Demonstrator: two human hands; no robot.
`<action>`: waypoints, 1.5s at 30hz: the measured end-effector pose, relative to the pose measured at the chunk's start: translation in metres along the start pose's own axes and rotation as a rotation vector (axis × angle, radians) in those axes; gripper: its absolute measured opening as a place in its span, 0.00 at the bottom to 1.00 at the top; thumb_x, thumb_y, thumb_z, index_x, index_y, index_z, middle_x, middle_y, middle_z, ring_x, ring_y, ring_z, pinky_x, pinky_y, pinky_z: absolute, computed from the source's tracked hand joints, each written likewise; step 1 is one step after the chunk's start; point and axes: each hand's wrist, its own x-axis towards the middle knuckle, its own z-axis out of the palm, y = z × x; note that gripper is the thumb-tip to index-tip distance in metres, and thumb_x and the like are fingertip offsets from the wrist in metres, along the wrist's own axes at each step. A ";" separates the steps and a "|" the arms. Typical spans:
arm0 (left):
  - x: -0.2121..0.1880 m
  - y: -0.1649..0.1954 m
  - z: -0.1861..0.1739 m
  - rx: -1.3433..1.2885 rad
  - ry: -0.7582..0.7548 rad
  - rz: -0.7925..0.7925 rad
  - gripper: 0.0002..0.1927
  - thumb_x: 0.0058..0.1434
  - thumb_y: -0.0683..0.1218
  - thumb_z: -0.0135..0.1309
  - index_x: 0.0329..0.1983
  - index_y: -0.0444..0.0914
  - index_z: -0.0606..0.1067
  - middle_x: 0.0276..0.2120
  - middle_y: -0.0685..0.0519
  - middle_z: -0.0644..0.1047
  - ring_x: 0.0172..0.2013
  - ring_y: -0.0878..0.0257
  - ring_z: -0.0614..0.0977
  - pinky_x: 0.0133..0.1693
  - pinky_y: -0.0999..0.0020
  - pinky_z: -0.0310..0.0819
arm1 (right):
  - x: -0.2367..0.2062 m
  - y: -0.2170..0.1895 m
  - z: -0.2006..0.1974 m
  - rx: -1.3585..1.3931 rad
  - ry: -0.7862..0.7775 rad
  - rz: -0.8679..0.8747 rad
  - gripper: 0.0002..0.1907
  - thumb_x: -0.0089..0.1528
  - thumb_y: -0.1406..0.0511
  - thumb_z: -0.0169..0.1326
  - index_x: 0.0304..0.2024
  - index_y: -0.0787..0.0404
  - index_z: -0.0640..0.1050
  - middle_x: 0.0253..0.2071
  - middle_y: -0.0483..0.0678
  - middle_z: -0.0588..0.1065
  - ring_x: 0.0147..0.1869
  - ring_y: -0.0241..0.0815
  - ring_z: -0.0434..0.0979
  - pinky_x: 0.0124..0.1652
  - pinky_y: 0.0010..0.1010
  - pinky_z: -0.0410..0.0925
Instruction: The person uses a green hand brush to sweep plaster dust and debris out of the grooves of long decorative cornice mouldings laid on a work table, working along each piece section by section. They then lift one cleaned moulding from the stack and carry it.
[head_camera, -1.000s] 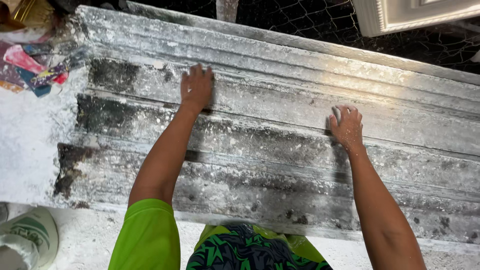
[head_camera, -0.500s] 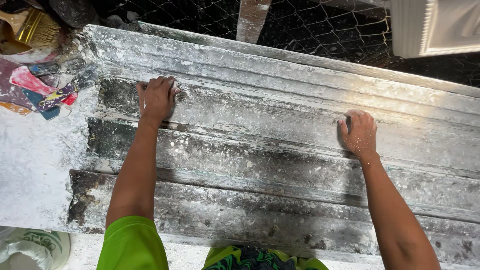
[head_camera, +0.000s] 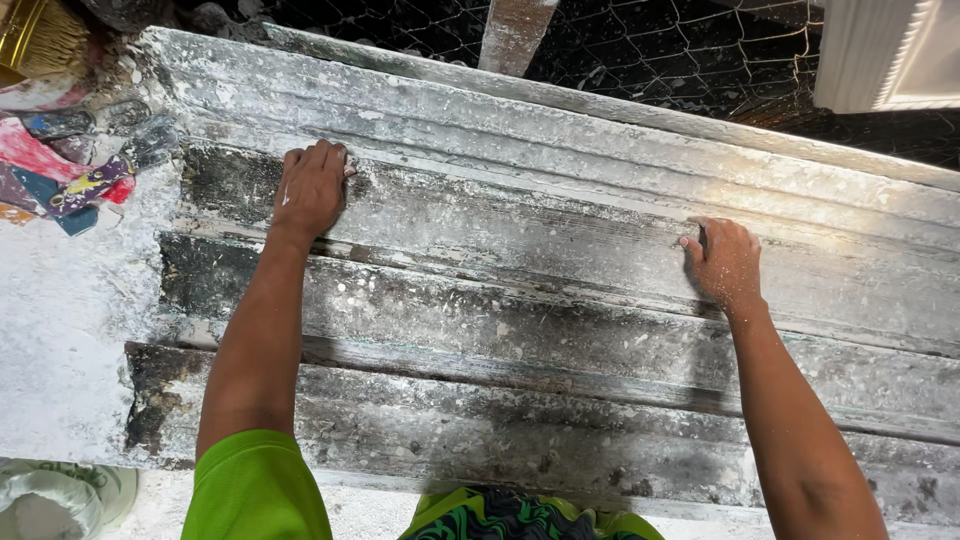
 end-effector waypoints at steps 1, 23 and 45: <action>0.001 0.000 0.000 -0.025 -0.014 -0.037 0.11 0.68 0.38 0.45 0.52 0.33 0.72 0.45 0.43 0.75 0.48 0.50 0.78 0.55 0.50 0.65 | 0.000 0.001 0.002 -0.007 0.006 -0.006 0.25 0.70 0.49 0.50 0.62 0.55 0.75 0.54 0.56 0.74 0.64 0.59 0.69 0.66 0.62 0.52; 0.103 0.019 -0.110 0.127 0.841 -0.128 0.19 0.81 0.50 0.40 0.61 0.28 0.65 0.53 0.33 0.72 0.55 0.45 0.75 0.55 0.53 0.74 | 0.025 -0.005 -0.032 -0.129 -0.280 0.090 0.34 0.58 0.40 0.58 0.55 0.54 0.80 0.38 0.53 0.80 0.48 0.53 0.79 0.54 0.53 0.67; 0.079 0.213 0.004 -0.132 -0.524 -0.028 0.23 0.58 0.60 0.63 0.46 0.39 0.77 0.46 0.48 0.81 0.55 0.53 0.77 0.63 0.40 0.59 | 0.009 -0.002 -0.048 -0.150 -0.181 0.048 0.34 0.59 0.39 0.57 0.36 0.64 0.77 0.36 0.56 0.76 0.42 0.55 0.77 0.44 0.47 0.70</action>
